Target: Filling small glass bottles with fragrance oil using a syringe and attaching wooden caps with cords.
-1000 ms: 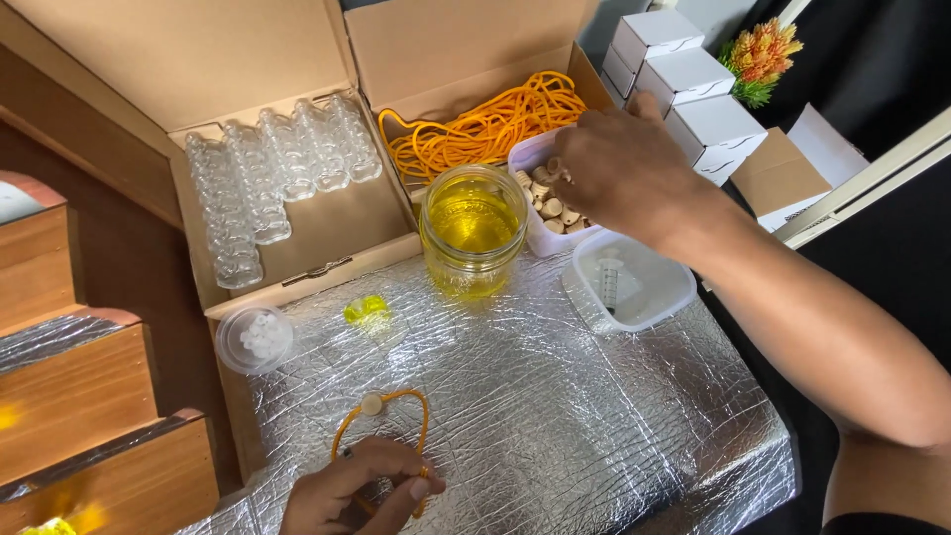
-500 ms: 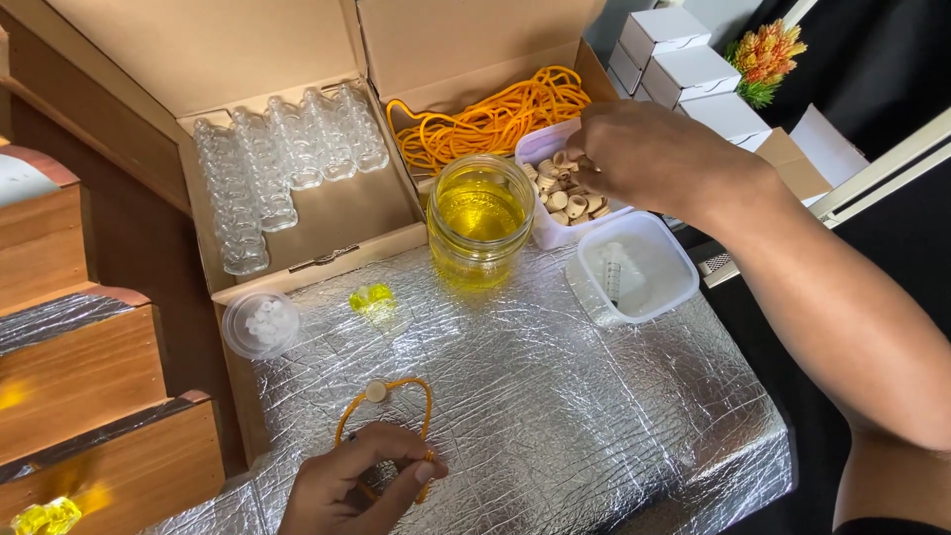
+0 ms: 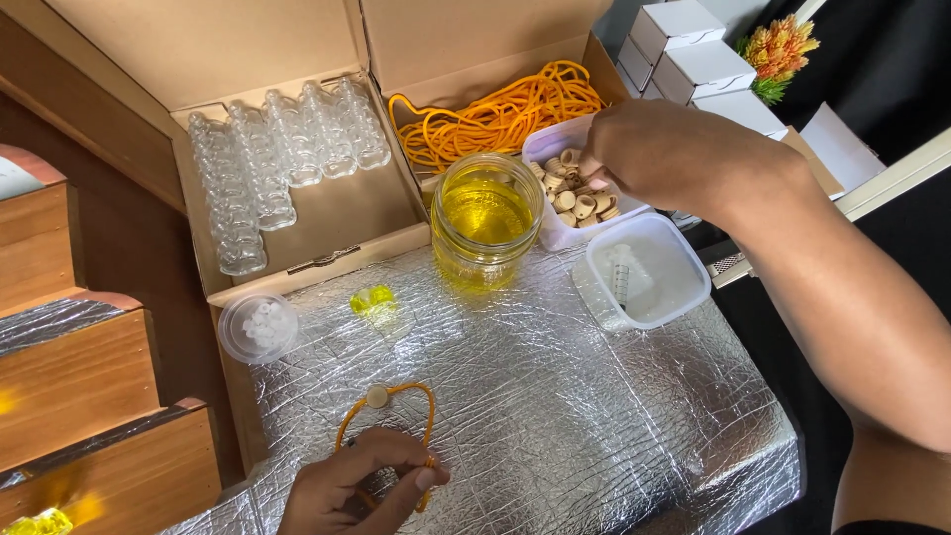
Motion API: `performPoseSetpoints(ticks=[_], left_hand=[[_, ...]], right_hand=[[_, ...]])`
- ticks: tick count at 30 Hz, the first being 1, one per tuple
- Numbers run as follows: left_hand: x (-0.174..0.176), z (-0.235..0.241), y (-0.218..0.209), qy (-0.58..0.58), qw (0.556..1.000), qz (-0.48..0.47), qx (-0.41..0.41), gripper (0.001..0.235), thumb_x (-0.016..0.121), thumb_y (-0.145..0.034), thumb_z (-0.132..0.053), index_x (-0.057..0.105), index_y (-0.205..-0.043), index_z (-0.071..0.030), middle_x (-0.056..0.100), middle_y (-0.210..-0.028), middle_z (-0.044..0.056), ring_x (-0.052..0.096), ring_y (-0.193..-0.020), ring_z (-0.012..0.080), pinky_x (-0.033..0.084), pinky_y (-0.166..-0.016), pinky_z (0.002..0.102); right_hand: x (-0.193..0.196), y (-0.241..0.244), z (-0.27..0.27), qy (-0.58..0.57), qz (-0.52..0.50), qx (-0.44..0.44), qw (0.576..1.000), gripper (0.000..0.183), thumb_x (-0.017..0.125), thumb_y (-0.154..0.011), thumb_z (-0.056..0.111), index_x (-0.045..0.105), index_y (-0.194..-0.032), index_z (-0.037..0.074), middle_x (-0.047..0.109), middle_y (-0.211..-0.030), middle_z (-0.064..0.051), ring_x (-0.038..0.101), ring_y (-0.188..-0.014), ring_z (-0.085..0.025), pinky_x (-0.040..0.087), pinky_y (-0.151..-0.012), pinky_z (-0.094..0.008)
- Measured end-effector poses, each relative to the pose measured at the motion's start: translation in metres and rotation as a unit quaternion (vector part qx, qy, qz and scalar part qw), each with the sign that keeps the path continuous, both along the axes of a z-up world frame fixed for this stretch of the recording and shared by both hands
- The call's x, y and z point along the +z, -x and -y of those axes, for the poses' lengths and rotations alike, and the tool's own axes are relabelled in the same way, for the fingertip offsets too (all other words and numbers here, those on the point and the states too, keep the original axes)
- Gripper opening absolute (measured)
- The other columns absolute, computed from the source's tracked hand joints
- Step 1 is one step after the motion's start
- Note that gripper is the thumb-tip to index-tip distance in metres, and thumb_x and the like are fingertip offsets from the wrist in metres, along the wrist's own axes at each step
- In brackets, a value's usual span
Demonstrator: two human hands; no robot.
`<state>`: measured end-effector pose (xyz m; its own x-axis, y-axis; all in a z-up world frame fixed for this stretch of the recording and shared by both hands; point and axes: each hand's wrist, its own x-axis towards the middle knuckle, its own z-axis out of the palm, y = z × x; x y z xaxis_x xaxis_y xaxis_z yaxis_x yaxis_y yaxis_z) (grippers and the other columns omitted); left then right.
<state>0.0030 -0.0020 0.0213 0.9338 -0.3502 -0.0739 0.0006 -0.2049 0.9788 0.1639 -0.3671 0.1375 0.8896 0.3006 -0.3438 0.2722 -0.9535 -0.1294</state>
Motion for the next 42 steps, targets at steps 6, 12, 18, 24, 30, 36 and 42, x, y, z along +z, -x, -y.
performPoseSetpoints(ticks=[6,12,18,24,30,36,42], left_hand=[[0.001,-0.002,0.000,-0.004,1.000,-0.012,-0.007,0.009,0.080,-0.082,-0.015,0.089,-0.081,-0.014,0.088,-0.079,0.000,0.063,-0.043,0.0052,0.040,-0.033,0.019],[-0.002,-0.004,-0.002,-0.010,1.000,-0.018,-0.022,0.008,0.080,-0.081,-0.015,0.088,-0.084,-0.014,0.089,-0.081,0.001,0.075,-0.049,0.0067,0.046,-0.033,0.018],[-0.002,-0.006,-0.003,-0.009,1.000,0.002,-0.026,0.008,0.079,-0.082,-0.016,0.086,-0.086,-0.015,0.089,-0.081,0.000,0.076,-0.054,0.0053,0.045,-0.033,0.017],[0.002,-0.003,-0.003,0.020,1.000,0.005,-0.019,0.008,0.078,-0.083,-0.015,0.085,-0.084,-0.013,0.087,-0.078,0.003,0.081,-0.064,0.0099,0.056,-0.042,0.018],[0.002,0.002,0.001,0.037,0.999,-0.025,0.020,0.005,0.080,-0.080,-0.010,0.085,-0.080,-0.008,0.088,-0.076,0.006,0.081,-0.059,0.0126,0.065,-0.048,0.021],[-0.001,0.002,0.000,0.030,0.999,-0.009,0.017,0.004,0.082,-0.078,-0.010,0.085,-0.080,-0.009,0.088,-0.074,0.005,0.079,-0.059,0.0114,0.060,-0.047,0.021],[0.002,0.000,0.000,-0.007,0.999,-0.037,0.015,0.007,0.081,-0.080,-0.013,0.088,-0.080,-0.012,0.090,-0.077,0.002,0.075,-0.051,0.0081,0.047,-0.035,0.020]], right_hand=[[0.027,0.007,-0.034,0.115,-0.042,-0.109,0.987,0.020,0.051,-0.092,0.000,0.068,-0.095,0.011,0.073,-0.081,-0.009,0.068,-0.072,-0.026,0.049,-0.064,-0.040],[0.021,0.001,-0.025,0.026,0.000,-0.034,0.999,0.030,0.047,-0.077,-0.010,0.031,-0.065,0.012,0.018,-0.067,-0.002,0.021,-0.060,-0.020,0.020,-0.055,-0.042],[0.026,0.004,-0.025,0.009,0.096,-0.065,0.993,0.016,0.060,-0.101,0.013,0.047,-0.108,0.007,0.062,-0.078,-0.021,0.058,-0.073,-0.041,0.040,-0.064,-0.053],[0.021,0.001,-0.018,-0.029,0.090,-0.045,0.994,0.014,0.064,-0.094,0.006,0.064,-0.107,0.008,0.072,-0.089,-0.008,0.065,-0.083,-0.029,0.046,-0.074,-0.042],[0.019,-0.001,-0.026,-0.104,0.056,-0.030,0.993,0.020,0.060,-0.099,0.013,0.074,-0.113,0.010,0.081,-0.107,-0.005,0.078,-0.095,-0.020,0.056,-0.078,-0.037],[0.013,0.001,-0.046,0.166,-0.021,-0.152,0.974,0.029,0.054,-0.102,0.022,0.071,-0.082,0.011,0.072,-0.088,-0.014,0.070,-0.087,-0.036,0.049,-0.071,-0.050],[-0.026,-0.003,-0.036,0.160,0.063,-0.047,0.984,0.027,0.036,-0.110,0.013,0.060,-0.104,0.024,0.070,-0.074,-0.007,0.071,-0.075,-0.034,0.051,-0.062,-0.049]])
